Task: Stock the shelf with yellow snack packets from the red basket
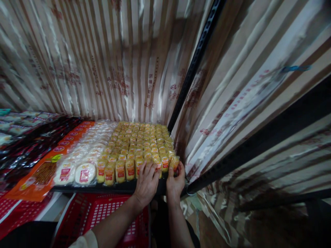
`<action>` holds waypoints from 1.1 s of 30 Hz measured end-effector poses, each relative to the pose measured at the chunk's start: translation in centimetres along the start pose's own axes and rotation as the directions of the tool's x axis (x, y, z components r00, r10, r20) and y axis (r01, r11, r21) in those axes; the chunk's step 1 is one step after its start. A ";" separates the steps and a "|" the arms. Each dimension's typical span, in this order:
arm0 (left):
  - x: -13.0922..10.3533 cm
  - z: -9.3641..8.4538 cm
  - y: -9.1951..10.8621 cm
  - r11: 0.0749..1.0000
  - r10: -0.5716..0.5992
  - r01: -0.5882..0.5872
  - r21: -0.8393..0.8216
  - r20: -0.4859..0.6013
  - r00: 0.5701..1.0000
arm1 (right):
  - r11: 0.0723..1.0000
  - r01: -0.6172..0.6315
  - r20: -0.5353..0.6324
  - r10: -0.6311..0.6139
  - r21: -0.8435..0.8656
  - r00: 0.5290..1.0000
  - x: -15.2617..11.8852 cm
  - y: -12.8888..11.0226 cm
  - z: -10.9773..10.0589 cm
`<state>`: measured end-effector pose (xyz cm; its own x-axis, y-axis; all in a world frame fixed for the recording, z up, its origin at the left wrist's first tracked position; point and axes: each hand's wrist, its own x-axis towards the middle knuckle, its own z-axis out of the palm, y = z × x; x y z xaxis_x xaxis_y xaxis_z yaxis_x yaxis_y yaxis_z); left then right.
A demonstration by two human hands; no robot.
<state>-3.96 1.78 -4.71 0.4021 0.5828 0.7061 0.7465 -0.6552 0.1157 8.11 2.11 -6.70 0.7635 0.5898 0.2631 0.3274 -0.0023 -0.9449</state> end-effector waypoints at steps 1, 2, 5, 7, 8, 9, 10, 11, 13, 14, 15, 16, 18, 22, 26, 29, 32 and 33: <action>-0.2 -0.1 0.0 1.000 0.008 -0.008 -0.017 0.003 1.000 | 1.000 0.003 -0.007 -0.003 0.005 1.000 0.0 0.1 0.0; -0.4 -0.2 0.0 0.999 0.018 -0.018 -0.030 0.010 1.000 | 1.000 0.005 -0.015 -0.005 0.009 1.000 0.0 0.2 0.0; -0.9 -0.3 -0.1 0.998 0.034 -0.032 -0.056 0.045 0.998 | 1.000 0.013 -0.047 -0.013 0.013 0.999 0.0 0.2 0.0; -1.0 -0.4 -0.2 0.996 0.035 -0.030 -0.078 0.056 0.998 | 1.000 0.017 -0.068 -0.016 0.010 0.998 0.0 0.1 -0.2; -1.0 -0.4 -0.2 0.995 0.035 -0.029 -0.091 0.058 0.998 | 1.000 0.018 -0.077 -0.017 0.010 0.997 -0.1 -0.1 -0.3; -1.0 -0.4 -0.3 0.994 0.033 -0.027 -0.104 0.057 0.998 | 1.000 0.021 -0.084 -0.021 0.009 0.996 -0.2 -0.3 -0.4; -1.0 -0.4 -0.3 0.993 0.029 -0.023 -0.113 0.054 0.998 | 1.000 0.031 -0.091 -0.030 0.004 0.995 -0.3 -0.5 -0.6; -1.0 -0.4 -0.4 0.993 0.024 -0.018 -0.119 0.050 0.998 | 0.999 0.050 -0.098 -0.050 -0.007 0.994 -0.4 -0.8 -0.7; -1.0 -0.3 -0.4 0.992 0.015 -0.009 -0.122 0.044 0.999 | 0.993 0.107 -0.097 -0.111 -0.048 0.989 -0.7 -1.3 -1.1; -1.1 -0.3 -0.4 0.993 0.012 -0.007 -0.121 0.043 0.999 | 0.988 0.135 -0.086 -0.141 -0.071 0.986 -0.9 -1.5 -1.2; -1.1 -0.3 -0.4 0.993 0.011 -0.006 -0.120 0.043 0.999 | 0.984 0.155 -0.066 -0.161 -0.089 0.985 -1.1 -1.6 -1.4; -1.1 -0.3 -0.4 0.993 0.010 -0.005 -0.119 0.045 0.999 | 0.981 0.167 -0.040 -0.172 -0.100 0.984 -1.3 -1.6 -1.5; -1.0 -0.4 -0.3 0.993 0.009 -0.003 -0.118 0.051 0.999 | 0.978 0.173 0.012 -0.173 -0.114 0.985 -1.5 -1.4 -1.8; -1.0 -0.6 -0.3 0.993 0.009 -0.002 -0.114 0.057 0.998 | 0.963 0.215 0.084 -0.204 -0.159 0.975 -1.9 -0.8 -2.0; -1.1 -0.5 -0.3 0.993 0.012 -0.005 -0.119 0.055 0.998 | 0.937 0.294 0.139 -0.271 -0.186 0.952 -2.0 -0.3 -1.8; -1.2 -0.3 -0.3 0.992 0.013 -0.006 -0.126 0.054 0.998 | 0.951 0.275 0.131 -0.258 -0.141 0.957 -2.1 -0.3 -1.5; -1.1 -0.1 -0.4 0.991 0.013 -0.005 -0.132 0.059 0.998 | 0.960 0.252 0.116 -0.238 -0.125 0.964 -2.1 -0.4 -1.4; -1.1 -0.1 -0.4 0.991 0.012 -0.004 -0.134 0.062 0.998 | 0.953 0.267 0.120 -0.251 -0.145 0.961 -2.1 -0.4 -1.4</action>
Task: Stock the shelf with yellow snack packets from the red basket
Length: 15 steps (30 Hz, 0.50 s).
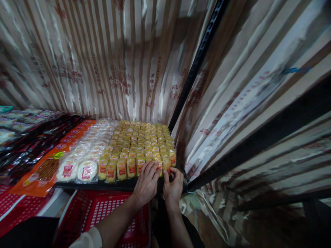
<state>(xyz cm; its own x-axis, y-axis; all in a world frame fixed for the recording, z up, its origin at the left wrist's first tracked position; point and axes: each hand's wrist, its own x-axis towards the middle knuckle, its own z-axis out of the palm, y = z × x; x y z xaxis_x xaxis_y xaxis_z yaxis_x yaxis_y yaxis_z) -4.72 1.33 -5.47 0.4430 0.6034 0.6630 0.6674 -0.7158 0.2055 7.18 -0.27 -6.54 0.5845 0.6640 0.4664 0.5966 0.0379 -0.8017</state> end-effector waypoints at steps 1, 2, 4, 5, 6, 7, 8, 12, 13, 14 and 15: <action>0.0 0.0 0.0 1.000 -0.001 0.001 -0.002 -0.001 1.000 | 0.999 0.022 0.002 -0.022 -0.034 1.000 0.0 0.0 0.0; 0.0 0.0 0.0 1.000 0.001 -0.001 -0.003 -0.005 1.000 | 0.996 0.047 0.004 -0.047 -0.070 0.999 0.1 -0.1 -0.1; -0.3 -0.1 0.1 1.000 0.011 -0.012 -0.008 -0.021 1.000 | 0.989 0.080 -0.001 -0.081 -0.125 0.997 0.2 -0.2 -0.2; -0.6 -0.2 0.1 1.000 0.015 -0.016 -0.013 -0.031 0.999 | 0.986 0.085 -0.006 -0.086 -0.142 0.996 0.2 -0.2 -0.2; -1.0 -0.4 0.1 1.000 0.013 -0.014 -0.018 -0.042 0.999 | 0.985 0.085 -0.008 -0.087 -0.147 0.996 0.2 -0.2 -0.2; -1.4 -0.6 0.1 1.000 0.002 -0.003 -0.023 -0.054 0.999 | 0.987 0.080 -0.008 -0.081 -0.141 0.997 0.3 -0.3 -0.3; -1.9 -0.9 0.1 1.000 -0.019 0.018 -0.024 -0.064 0.998 | 0.990 0.067 -0.009 -0.069 -0.125 0.998 0.3 -0.3 -0.3; -3.5 -2.0 -0.4 0.992 -0.123 0.125 0.018 -0.097 0.988 | 1.000 -0.025 -0.014 0.025 -0.015 1.000 0.1 -0.3 -0.2; -3.6 -2.2 -0.6 0.988 -0.144 0.149 0.039 -0.097 0.985 | 0.999 -0.048 -0.011 0.048 0.010 0.999 0.1 -0.3 -0.1; -3.7 -2.3 -0.8 0.984 -0.164 0.170 0.060 -0.093 0.982 | 0.997 -0.065 -0.008 0.065 0.032 0.998 0.0 -0.4 0.0; -3.7 -2.4 -1.1 0.980 -0.175 0.182 0.082 -0.086 0.981 | 0.996 -0.077 -0.004 0.077 0.046 0.997 -0.1 -0.4 0.0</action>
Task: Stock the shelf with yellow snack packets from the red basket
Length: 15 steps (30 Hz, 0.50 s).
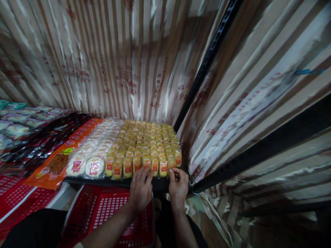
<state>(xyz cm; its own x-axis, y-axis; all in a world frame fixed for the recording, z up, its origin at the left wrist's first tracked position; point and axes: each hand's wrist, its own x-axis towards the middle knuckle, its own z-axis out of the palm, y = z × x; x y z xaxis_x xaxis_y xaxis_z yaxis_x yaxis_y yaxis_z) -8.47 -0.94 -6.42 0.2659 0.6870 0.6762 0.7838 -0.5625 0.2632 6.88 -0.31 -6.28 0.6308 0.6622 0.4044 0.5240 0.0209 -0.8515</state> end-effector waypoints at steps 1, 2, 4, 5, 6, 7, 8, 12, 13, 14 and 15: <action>0.1 0.1 -0.2 1.000 0.001 -0.001 0.020 0.010 1.000 | 1.000 -0.009 0.002 0.009 0.005 1.000 -0.1 0.0 0.1; 0.3 0.2 -0.4 0.999 0.017 -0.017 0.035 0.019 1.000 | 1.000 -0.015 0.003 0.015 0.005 1.000 -0.1 -0.1 0.2; 0.5 0.4 -0.8 0.996 0.067 -0.069 0.055 0.032 0.997 | 0.999 -0.034 0.007 0.034 -0.002 0.999 -0.2 -0.2 0.4; 0.7 0.6 -0.9 0.994 0.089 -0.091 0.062 0.037 0.995 | 0.999 -0.044 0.008 0.044 -0.003 0.999 -0.2 -0.2 0.4; 0.7 0.6 -1.0 0.992 0.102 -0.105 0.068 0.041 0.994 | 0.999 -0.054 0.008 0.054 0.001 0.998 -0.2 -0.2 0.5; 0.8 0.7 -1.1 0.991 0.107 -0.110 0.075 0.042 0.993 | 0.998 -0.063 0.007 0.063 0.008 0.998 -0.2 -0.3 0.5; 0.8 0.7 -1.2 0.990 0.109 -0.112 0.081 0.043 0.993 | 0.997 -0.069 0.005 0.069 0.016 0.998 -0.2 -0.3 0.6; 0.6 0.9 -1.4 0.987 0.128 -0.131 0.096 0.044 0.991 | 0.996 -0.084 0.001 0.084 0.021 0.996 -0.1 -0.4 0.6; 0.6 1.0 -1.5 0.986 0.133 -0.138 0.092 0.051 0.990 | 0.996 -0.085 0.004 0.085 0.015 0.996 -0.1 -0.4 0.6; 0.5 1.0 -1.5 0.986 0.138 -0.143 0.087 0.060 0.989 | 0.996 -0.086 0.007 0.086 0.008 0.996 0.0 -0.4 0.6; 0.5 1.1 -1.6 0.986 0.142 -0.147 0.080 0.067 0.988 | 0.996 -0.087 0.010 0.087 0.000 0.996 0.0 -0.4 0.6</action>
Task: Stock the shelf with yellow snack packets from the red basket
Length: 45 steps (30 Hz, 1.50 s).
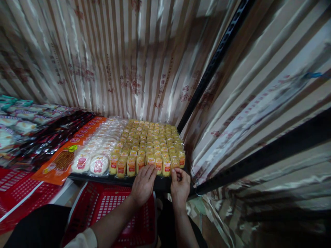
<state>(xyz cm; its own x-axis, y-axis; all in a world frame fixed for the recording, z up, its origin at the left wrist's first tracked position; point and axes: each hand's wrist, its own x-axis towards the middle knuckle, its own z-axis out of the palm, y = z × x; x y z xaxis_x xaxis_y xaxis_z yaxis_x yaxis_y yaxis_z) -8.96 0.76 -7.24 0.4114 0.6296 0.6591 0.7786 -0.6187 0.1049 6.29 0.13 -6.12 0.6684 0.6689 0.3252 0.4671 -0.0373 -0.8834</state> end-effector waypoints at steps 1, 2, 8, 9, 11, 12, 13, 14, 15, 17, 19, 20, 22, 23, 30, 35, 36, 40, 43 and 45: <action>0.0 0.0 0.0 1.000 0.003 -0.003 -0.008 0.006 1.000 | 1.000 -0.004 0.003 0.004 -0.006 1.000 0.0 0.0 0.0; -0.1 0.0 0.0 1.000 0.003 -0.003 -0.016 0.011 1.000 | 1.000 -0.011 0.004 0.011 -0.010 1.000 0.0 0.0 0.0; -0.1 -0.2 -0.1 0.998 -0.022 0.025 -0.065 0.052 0.998 | 0.999 -0.034 0.000 0.034 -0.009 0.999 0.1 -0.3 0.0; -0.1 -0.1 -0.1 0.997 -0.028 0.032 -0.071 0.057 0.998 | 0.999 -0.034 -0.002 0.034 -0.014 0.999 0.1 -0.3 0.0; -0.1 0.0 -0.1 0.996 -0.035 0.040 -0.078 0.066 0.997 | 0.999 -0.036 -0.005 0.036 -0.018 0.999 0.1 -0.4 0.0; -0.1 0.0 -0.1 0.996 -0.035 0.041 -0.079 0.070 0.997 | 0.999 -0.036 -0.005 0.036 -0.018 0.999 0.1 -0.4 0.0; -0.1 0.0 -0.1 0.996 -0.034 0.040 -0.082 0.074 0.997 | 0.999 -0.034 -0.005 0.034 -0.018 0.999 0.1 -0.4 0.0; -0.1 -0.1 -0.1 0.995 -0.033 0.039 -0.086 0.076 0.997 | 0.999 -0.030 -0.005 0.030 -0.019 1.000 0.1 -0.4 0.0; -0.1 -0.1 -0.1 0.995 -0.033 0.040 -0.093 0.076 0.997 | 0.999 -0.024 -0.003 0.024 -0.021 1.000 0.0 -0.3 0.0; -0.1 -0.3 -0.1 0.993 -0.050 0.058 -0.105 0.075 0.996 | 1.000 -0.007 0.000 0.007 -0.024 1.000 0.0 -0.3 -0.1; 0.0 -0.3 -0.1 0.991 -0.077 0.085 -0.108 0.075 0.994 | 0.999 0.011 -0.003 -0.011 -0.030 1.000 -0.1 -0.2 -0.1; 0.0 -0.3 -0.1 0.990 -0.087 0.094 -0.104 0.074 0.993 | 0.999 0.017 -0.006 -0.018 -0.034 1.000 -0.1 -0.2 -0.2; 0.0 -0.2 -0.1 0.991 -0.085 0.092 -0.093 0.068 0.994 | 0.999 0.023 -0.012 -0.024 -0.043 1.000 -0.2 -0.2 -0.2; 0.0 -0.1 -0.1 0.993 -0.077 0.083 -0.089 0.065 0.995 | 0.999 0.022 -0.010 -0.022 -0.044 1.000 -0.2 -0.2 -0.2; -0.5 0.0 -0.2 0.994 -0.045 0.051 -0.099 0.056 0.997 | 0.999 0.017 -0.048 -0.018 -0.036 0.999 -0.3 -0.5 -0.2; -0.6 -0.4 -0.2 0.992 -0.053 0.059 -0.111 0.057 0.997 | 0.999 -0.005 -0.071 0.003 -0.032 0.997 -0.4 -0.6 -0.2; -0.6 -0.5 -0.2 0.992 -0.056 0.062 -0.114 0.057 0.997 | 1.000 -0.007 -0.085 0.004 -0.030 0.996 -0.4 -0.7 -0.1; -0.6 -0.3 -0.3 0.991 -0.070 0.077 -0.112 0.062 0.996 | 1.000 0.003 -0.130 -0.003 -0.002 0.991 -0.4 -0.7 -0.1; -0.5 0.1 -0.2 0.991 -0.096 0.101 -0.089 0.057 0.994 | 0.999 -0.014 -0.125 0.019 0.042 0.992 -0.3 -0.8 0.0; -0.5 0.2 -0.1 0.990 -0.115 0.118 -0.079 0.042 0.992 | 0.997 -0.023 -0.122 0.031 0.068 0.992 -0.3 -0.8 0.1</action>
<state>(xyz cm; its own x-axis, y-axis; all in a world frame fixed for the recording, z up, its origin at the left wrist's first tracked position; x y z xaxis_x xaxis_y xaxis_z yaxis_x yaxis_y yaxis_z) -9.17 0.63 -7.72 0.3388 0.7157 0.6107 0.7819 -0.5752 0.2403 5.70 0.04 -5.50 0.7479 0.5722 0.3364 0.4116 -0.0021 -0.9114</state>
